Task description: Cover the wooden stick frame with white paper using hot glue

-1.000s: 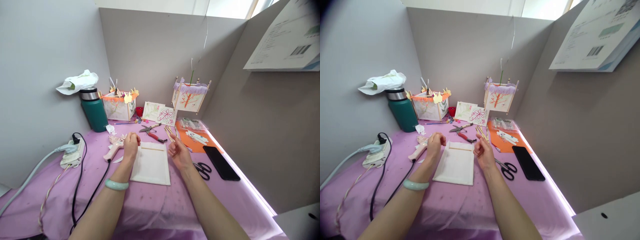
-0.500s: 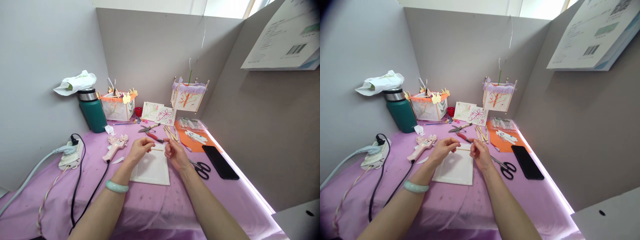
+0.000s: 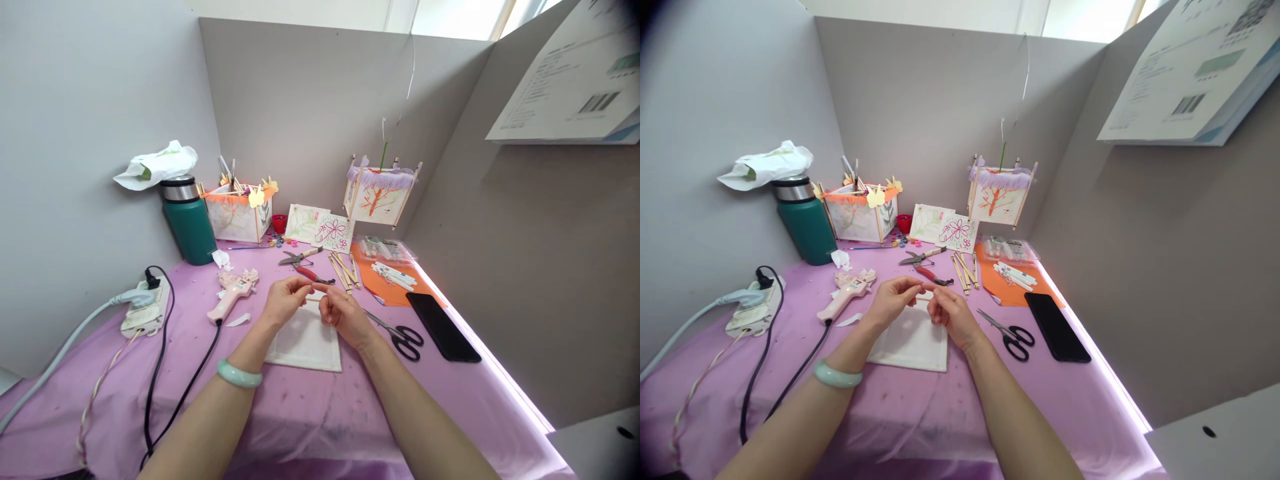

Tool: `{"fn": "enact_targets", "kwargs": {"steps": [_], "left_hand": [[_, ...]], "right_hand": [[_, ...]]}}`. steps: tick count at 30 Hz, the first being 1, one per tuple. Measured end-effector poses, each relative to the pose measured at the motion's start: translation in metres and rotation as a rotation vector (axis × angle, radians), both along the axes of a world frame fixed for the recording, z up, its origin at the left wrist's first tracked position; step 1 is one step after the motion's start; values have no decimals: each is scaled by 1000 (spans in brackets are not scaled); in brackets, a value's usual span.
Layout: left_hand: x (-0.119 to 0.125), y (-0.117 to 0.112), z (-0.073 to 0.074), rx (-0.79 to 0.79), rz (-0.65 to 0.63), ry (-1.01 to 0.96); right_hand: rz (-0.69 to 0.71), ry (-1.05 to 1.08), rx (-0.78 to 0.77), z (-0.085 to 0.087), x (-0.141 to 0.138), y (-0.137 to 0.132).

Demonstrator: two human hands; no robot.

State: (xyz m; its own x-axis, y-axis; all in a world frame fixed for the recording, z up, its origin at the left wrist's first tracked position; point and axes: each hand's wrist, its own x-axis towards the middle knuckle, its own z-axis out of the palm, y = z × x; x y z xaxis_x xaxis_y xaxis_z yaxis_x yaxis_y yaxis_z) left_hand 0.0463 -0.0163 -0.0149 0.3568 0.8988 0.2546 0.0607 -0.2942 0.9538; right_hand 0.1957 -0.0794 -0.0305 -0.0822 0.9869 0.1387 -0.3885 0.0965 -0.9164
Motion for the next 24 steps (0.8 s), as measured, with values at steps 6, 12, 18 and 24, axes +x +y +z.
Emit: {"fn": "enact_targets", "kwargs": {"steps": [6,12,18,24], "left_hand": [[1,1,-5,206,101,215],[-1,-3,-5,315,209,360],[0,-6,-6,356,260,420],[3,-5,-3,312,247,363]], "right_hand": [[-62,-86,-1,1,-1,-1],[-48,-187,0,-2,-1,0],[-9,-100,-36,-1,-1,1],[113,142,-117,4,-1,1]]}}
